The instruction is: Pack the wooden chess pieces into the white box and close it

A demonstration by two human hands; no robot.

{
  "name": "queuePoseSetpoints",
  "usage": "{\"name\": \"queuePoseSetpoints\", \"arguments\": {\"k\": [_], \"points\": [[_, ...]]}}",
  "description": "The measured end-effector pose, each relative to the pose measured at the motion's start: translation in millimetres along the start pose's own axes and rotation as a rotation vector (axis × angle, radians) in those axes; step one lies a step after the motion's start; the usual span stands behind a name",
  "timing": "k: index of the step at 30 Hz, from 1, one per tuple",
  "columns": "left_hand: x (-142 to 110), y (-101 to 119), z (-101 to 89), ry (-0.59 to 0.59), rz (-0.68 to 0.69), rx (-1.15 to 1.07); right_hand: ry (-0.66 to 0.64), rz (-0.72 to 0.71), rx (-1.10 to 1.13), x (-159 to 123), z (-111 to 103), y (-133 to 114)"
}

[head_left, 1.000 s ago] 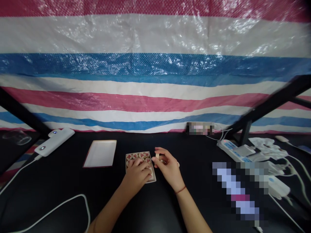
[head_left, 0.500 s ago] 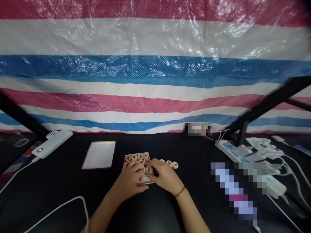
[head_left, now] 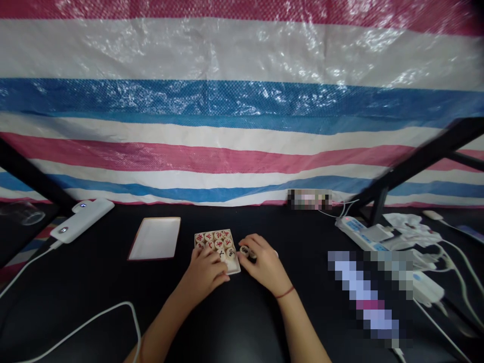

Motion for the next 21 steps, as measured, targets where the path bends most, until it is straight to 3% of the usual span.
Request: {"name": "queuePoseSetpoints", "arguments": {"k": [3, 11, 14, 18, 21], "points": [[2.9, -0.2, 0.8, 0.025, 0.019, 0.024, 0.02, 0.015, -0.053, -1.3, -3.3, 12.3], [3.9, 2.5, -0.9, 0.007, 0.028, 0.031, -0.135, 0.049, -0.084, 1.6, 19.1, 24.1], [1.5, 1.1, -5.7, 0.048, -0.022, -0.03, -0.041, 0.054, -0.082, 1.8, 8.5, 23.9], [-4.7, -5.6, -19.3, 0.234, -0.107, -0.1, 0.19, 0.016, 0.033, -0.5, -8.4, 12.3], [-7.0, -6.5, -24.0, 0.332, -0.064, -0.15, 0.174, -0.032, 0.251, 1.4, 1.3, -1.7]]}}
Point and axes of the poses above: each hand's wrist, its own x-axis towards the middle knuckle, its own z-axis out of the palm, y = z × x, the point moved 7 cm from there along x, towards the middle knuckle, and after that the axes turned 11 degrees about -y, right-handed, at the moved point
